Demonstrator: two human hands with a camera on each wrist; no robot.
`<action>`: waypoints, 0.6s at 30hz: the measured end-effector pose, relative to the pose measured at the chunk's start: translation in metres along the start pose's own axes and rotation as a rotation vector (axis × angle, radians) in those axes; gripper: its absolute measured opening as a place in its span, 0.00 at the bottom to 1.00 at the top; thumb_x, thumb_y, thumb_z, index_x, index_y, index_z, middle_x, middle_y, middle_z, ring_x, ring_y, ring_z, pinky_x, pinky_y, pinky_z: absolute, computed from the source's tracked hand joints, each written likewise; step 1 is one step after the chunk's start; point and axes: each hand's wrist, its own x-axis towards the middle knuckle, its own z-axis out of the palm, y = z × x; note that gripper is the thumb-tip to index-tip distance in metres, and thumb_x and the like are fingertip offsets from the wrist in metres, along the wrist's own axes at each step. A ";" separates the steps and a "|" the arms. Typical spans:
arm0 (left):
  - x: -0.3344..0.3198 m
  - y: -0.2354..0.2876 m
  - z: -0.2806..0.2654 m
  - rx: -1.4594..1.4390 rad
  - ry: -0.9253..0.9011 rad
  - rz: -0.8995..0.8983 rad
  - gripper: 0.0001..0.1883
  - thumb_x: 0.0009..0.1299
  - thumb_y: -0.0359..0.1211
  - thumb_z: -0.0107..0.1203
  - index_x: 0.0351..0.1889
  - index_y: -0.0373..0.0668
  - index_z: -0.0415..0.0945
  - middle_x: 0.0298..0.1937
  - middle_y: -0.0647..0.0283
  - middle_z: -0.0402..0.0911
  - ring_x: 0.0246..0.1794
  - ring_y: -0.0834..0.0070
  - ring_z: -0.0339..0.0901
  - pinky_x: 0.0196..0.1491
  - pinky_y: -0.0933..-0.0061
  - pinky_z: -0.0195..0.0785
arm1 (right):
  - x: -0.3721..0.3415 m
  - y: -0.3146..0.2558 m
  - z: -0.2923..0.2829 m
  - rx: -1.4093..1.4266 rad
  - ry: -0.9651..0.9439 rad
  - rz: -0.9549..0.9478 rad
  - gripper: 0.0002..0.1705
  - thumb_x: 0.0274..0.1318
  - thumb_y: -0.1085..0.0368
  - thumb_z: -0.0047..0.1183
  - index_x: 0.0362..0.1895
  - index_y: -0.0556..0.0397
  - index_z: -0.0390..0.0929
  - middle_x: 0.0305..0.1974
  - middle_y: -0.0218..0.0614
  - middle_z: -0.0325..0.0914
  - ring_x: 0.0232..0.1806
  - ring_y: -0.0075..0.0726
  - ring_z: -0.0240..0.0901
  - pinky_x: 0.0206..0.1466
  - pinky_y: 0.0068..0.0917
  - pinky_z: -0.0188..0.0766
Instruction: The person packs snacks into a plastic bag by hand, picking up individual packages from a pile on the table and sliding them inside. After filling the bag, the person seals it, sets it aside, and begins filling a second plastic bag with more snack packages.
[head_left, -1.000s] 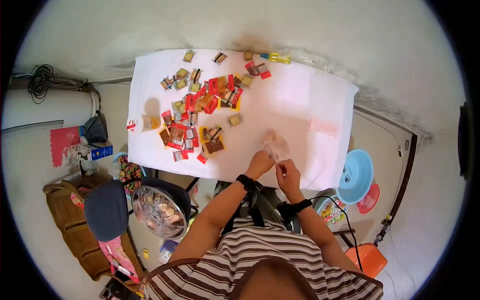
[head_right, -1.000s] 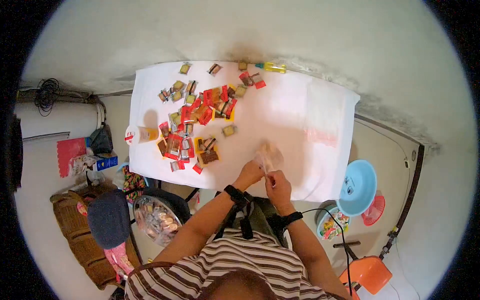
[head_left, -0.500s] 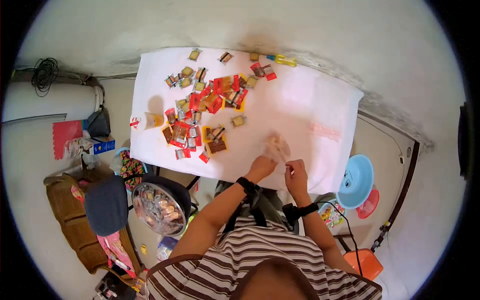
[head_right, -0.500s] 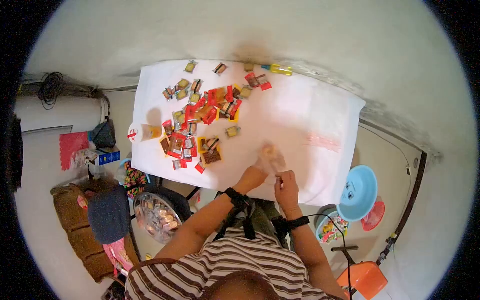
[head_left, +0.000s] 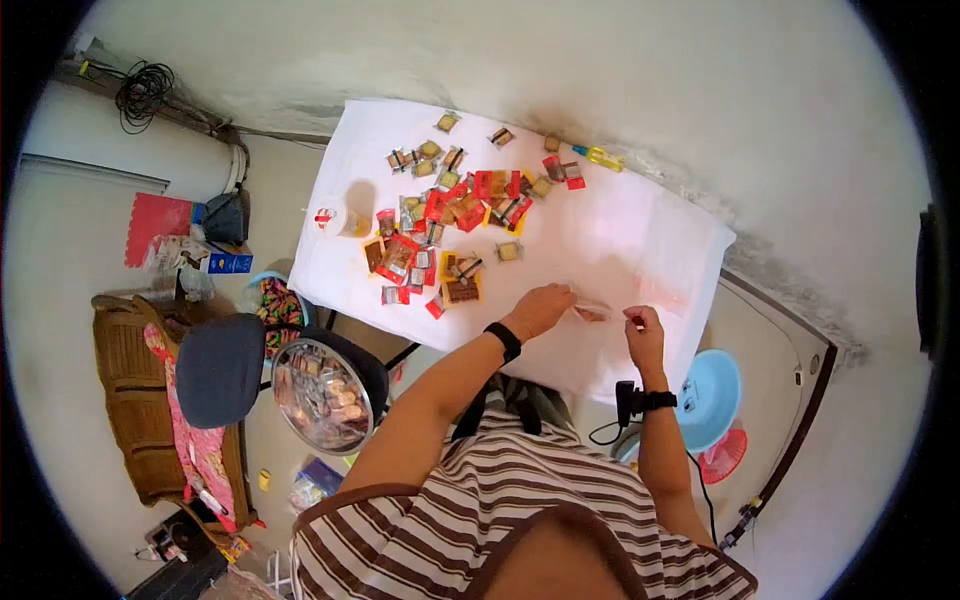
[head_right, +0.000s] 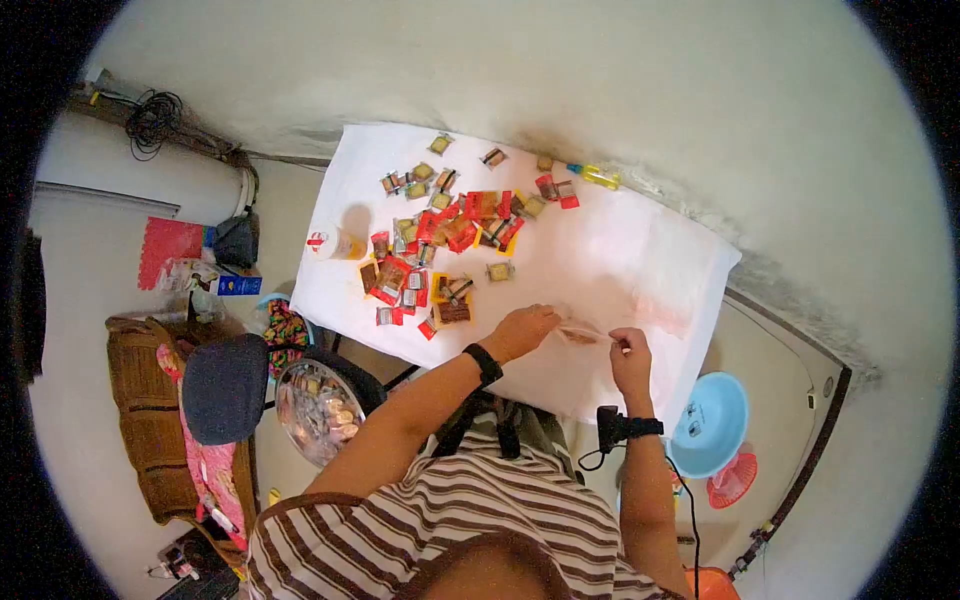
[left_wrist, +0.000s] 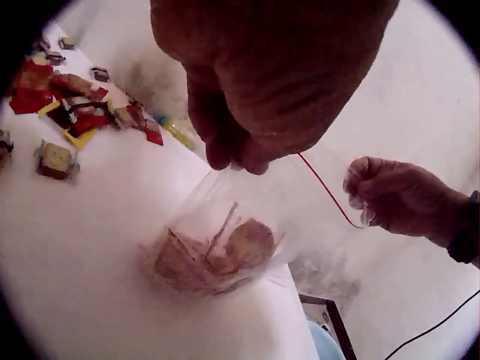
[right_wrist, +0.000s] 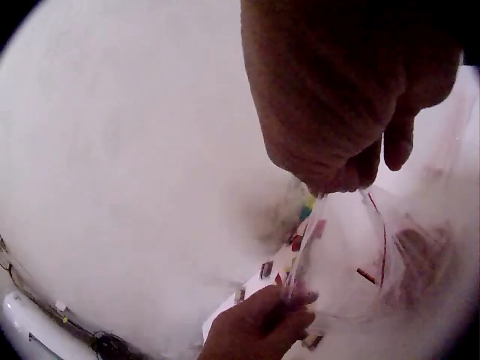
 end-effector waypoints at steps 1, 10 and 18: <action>0.000 0.007 -0.007 0.017 -0.009 0.018 0.08 0.60 0.28 0.47 0.37 0.41 0.72 0.38 0.57 0.74 0.42 0.61 0.73 0.44 0.63 0.69 | 0.001 0.000 -0.007 0.015 -0.009 0.008 0.08 0.48 0.78 0.49 0.34 0.55 0.74 0.32 0.31 0.73 0.32 0.24 0.69 0.36 0.21 0.68; -0.020 0.086 -0.117 -0.050 0.294 0.082 0.05 0.60 0.30 0.52 0.35 0.44 0.74 0.30 0.62 0.73 0.32 0.63 0.74 0.33 0.65 0.69 | -0.001 -0.085 -0.069 0.211 -0.135 0.012 0.07 0.49 0.77 0.49 0.34 0.53 0.75 0.28 0.26 0.74 0.30 0.18 0.66 0.34 0.17 0.64; -0.028 0.156 -0.197 -0.167 0.465 0.141 0.05 0.59 0.30 0.58 0.32 0.43 0.76 0.29 0.61 0.76 0.27 0.64 0.75 0.29 0.70 0.68 | -0.024 -0.156 -0.093 0.727 -0.317 -0.049 0.19 0.47 0.78 0.44 0.47 0.54 0.70 0.47 0.34 0.72 0.38 0.24 0.68 0.40 0.20 0.64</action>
